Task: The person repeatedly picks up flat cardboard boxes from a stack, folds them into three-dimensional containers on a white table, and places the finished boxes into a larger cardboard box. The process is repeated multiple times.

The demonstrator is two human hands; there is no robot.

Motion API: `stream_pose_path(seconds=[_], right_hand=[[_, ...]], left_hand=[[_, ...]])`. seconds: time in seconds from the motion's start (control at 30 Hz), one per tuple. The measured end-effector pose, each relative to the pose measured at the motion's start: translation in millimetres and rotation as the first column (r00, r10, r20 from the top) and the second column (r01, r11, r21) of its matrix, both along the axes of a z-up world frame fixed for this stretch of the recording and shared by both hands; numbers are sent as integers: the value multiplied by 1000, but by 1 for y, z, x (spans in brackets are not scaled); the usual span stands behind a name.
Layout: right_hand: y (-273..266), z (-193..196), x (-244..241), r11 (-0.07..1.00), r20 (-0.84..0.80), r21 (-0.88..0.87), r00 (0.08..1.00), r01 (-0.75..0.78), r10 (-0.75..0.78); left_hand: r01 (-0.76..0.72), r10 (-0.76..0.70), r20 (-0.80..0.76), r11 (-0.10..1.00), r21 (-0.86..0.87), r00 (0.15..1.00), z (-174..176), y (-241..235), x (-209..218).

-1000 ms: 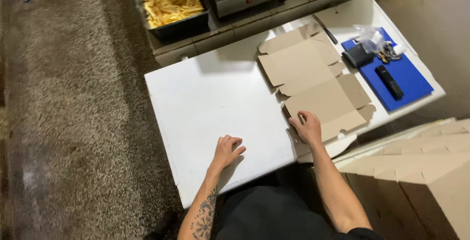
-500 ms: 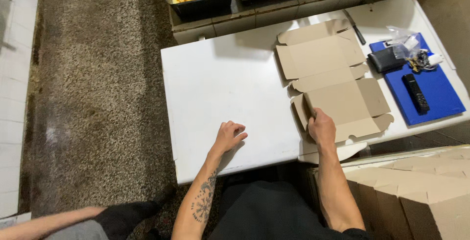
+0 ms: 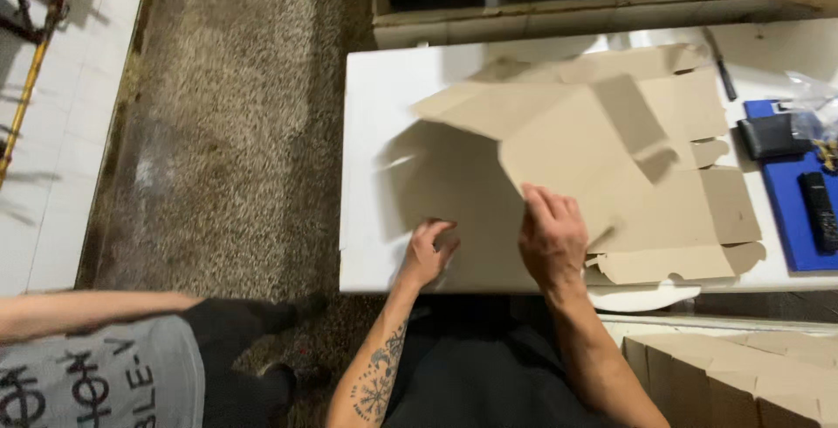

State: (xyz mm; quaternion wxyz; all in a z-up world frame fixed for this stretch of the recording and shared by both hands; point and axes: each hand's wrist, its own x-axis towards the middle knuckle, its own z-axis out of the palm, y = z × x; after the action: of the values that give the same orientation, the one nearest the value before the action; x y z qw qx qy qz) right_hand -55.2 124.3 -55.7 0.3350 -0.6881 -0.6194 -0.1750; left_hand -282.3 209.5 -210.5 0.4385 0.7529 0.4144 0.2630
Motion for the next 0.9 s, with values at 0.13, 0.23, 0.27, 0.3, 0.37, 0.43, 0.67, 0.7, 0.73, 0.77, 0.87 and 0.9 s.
stream_pose_path(seconds=[0.13,0.23,0.27,0.3,0.37,0.43,0.67,0.7,0.73,0.77,0.87,0.9], right_hand=[[15,-47,-22,997,-21,-27,997,-71,70],[24,-110,-22,978,-47,-160,991,-131,125],[29,-125,-21,921,-103,-329,977,-210,186],[35,-140,-18,831,-166,-477,957,-288,236],[28,-127,-18,738,-315,-577,929,-350,194],[21,-116,-12,630,-450,-655,885,-416,117],[-16,-151,44,770,-361,-585,932,-255,34],[-21,-169,53,833,-384,-520,923,-189,-30],[-24,-170,56,835,-383,-520,923,-179,-40],[-26,-171,54,813,-416,-553,906,-179,-83],[-25,-174,53,786,-446,-585,889,-200,-105],[-25,-174,58,773,-429,-592,901,-227,-65]], left_hand=[[-224,212,80,959,176,974,6,-10,-26],[-240,235,69,864,443,970,7,-12,-35],[-175,179,49,805,566,983,-7,-8,-33],[-108,126,23,724,682,992,-21,-1,-28],[11,85,-96,690,724,992,8,5,-13],[137,41,-216,652,746,976,17,16,1],[173,-167,-308,985,-10,937,8,62,20],[92,-104,-197,993,-67,975,1,69,21],[104,-115,-196,992,-66,974,-12,73,26],[74,-95,-144,987,-143,985,-25,76,26],[68,-97,-110,967,-246,989,-45,86,25],[69,-103,-109,959,-274,989,-50,86,29]])
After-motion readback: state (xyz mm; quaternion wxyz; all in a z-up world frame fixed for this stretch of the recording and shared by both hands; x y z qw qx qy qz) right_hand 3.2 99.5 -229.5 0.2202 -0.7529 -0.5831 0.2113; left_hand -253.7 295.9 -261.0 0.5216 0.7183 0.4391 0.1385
